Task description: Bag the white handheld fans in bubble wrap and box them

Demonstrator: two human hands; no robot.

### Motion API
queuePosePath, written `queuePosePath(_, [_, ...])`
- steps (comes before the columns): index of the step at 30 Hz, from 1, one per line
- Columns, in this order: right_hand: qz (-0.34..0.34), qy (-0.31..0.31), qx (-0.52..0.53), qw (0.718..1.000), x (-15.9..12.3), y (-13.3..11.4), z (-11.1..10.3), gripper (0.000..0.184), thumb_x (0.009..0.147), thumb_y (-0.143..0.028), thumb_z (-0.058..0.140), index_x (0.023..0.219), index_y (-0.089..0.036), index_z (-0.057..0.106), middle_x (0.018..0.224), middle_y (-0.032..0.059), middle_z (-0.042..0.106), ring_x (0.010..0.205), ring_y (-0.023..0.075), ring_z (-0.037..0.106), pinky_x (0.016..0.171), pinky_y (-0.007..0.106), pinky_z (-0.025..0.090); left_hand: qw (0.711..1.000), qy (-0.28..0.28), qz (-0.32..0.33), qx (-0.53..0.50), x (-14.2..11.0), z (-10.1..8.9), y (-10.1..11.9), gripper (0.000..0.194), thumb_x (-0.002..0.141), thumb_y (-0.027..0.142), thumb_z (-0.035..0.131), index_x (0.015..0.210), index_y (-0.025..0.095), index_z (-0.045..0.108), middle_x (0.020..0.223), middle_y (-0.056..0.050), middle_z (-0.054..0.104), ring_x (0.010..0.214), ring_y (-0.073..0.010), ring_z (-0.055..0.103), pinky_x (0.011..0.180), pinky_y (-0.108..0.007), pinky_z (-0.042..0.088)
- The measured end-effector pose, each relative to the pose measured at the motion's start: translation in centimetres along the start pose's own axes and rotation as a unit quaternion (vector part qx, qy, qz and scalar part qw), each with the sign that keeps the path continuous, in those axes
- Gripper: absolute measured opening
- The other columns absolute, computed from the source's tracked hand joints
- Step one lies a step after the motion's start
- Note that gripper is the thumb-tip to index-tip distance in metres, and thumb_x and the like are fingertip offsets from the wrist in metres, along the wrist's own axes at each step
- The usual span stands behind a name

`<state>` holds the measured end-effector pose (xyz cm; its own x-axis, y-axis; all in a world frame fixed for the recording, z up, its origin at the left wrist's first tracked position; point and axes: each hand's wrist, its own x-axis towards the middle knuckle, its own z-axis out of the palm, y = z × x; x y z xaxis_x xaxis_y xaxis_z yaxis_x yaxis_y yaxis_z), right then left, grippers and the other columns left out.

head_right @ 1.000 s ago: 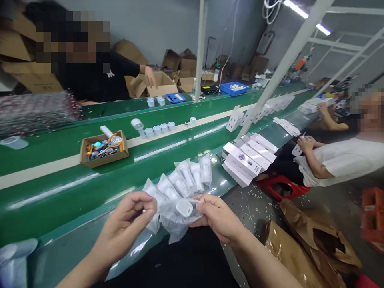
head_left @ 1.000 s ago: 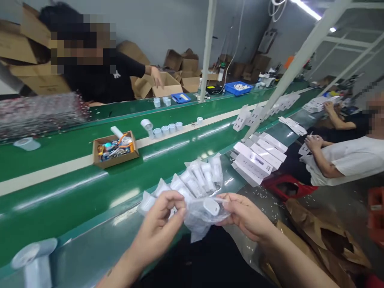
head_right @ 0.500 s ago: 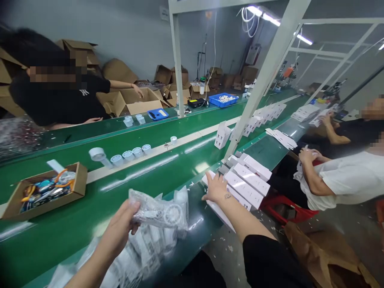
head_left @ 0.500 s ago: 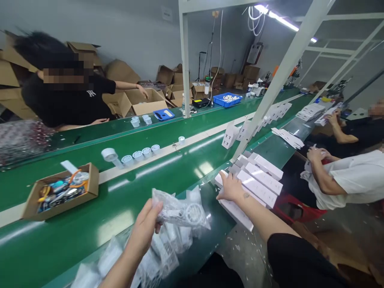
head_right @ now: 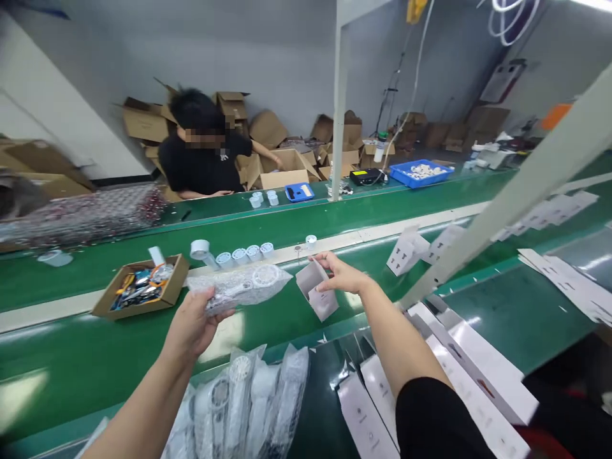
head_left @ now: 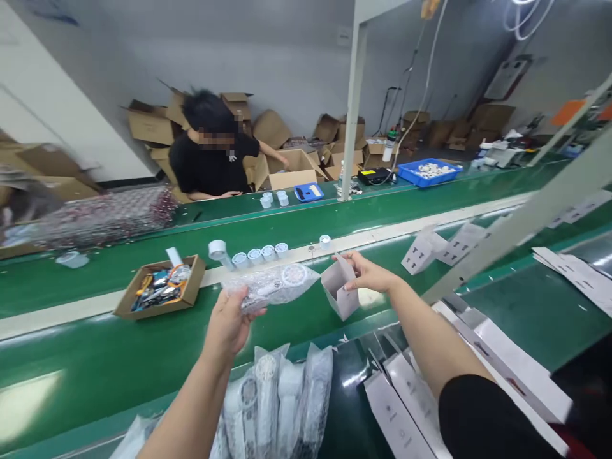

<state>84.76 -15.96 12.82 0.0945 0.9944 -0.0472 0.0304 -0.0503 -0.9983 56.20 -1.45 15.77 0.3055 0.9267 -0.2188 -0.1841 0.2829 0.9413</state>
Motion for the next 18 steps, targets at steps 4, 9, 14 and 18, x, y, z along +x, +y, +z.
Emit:
queuePosePath(4, [0.016,-0.021,0.047,0.999,4.9,4.6,-0.5,0.074,0.055,-0.035,0.080,0.120,-0.023,0.047,0.113,0.0071,0.064,0.100,0.0232,0.064,0.084,0.040,0.053,1.000,0.022,-0.016,-0.001,1.7,1.7,-1.5,0.023,0.069,0.024,0.066,0.088,0.020,0.054,0.074,0.004,0.058,0.051,-0.0097,0.054,0.033,-0.016,0.044])
queuePosePath(9, [0.045,0.088,0.007,0.995,2.7,5.9,-0.3,0.048,0.070,-0.034,0.068,0.115,-0.023,0.054,0.137,0.0119,0.049,0.130,0.0302,0.044,0.104,0.051,0.038,0.996,0.025,-0.090,-0.002,2.4,4.7,-4.3,0.009,0.084,0.026,0.058,0.089,0.020,0.056,0.075,0.003,0.059,0.052,-0.0088,0.057,0.036,-0.016,0.047])
queuePosePath(14, [0.000,0.190,-0.192,0.963,-1.0,6.1,3.4,0.067,0.070,-0.021,0.067,0.131,-0.029,0.041,0.158,0.0087,0.005,0.146,0.0319,0.005,0.114,0.054,0.018,0.983,0.059,-0.171,-0.008,1.8,6.4,-5.8,0.020,0.092,0.033,0.053,0.085,0.015,0.058,0.076,-0.001,0.062,0.054,-0.0079,0.058,0.039,-0.015,0.049])
queuePosePath(18, [-0.004,0.150,-0.282,0.948,1.0,7.0,4.0,0.073,0.068,-0.017,0.068,0.133,-0.024,0.036,0.143,0.0154,0.033,0.136,0.0318,0.033,0.110,0.051,0.030,0.982,0.034,-0.181,-0.029,1.6,6.7,-5.7,0.007,0.083,0.016,0.065,0.087,0.013,0.059,0.086,-0.004,0.065,0.064,-0.0089,0.062,0.046,-0.015,0.052])
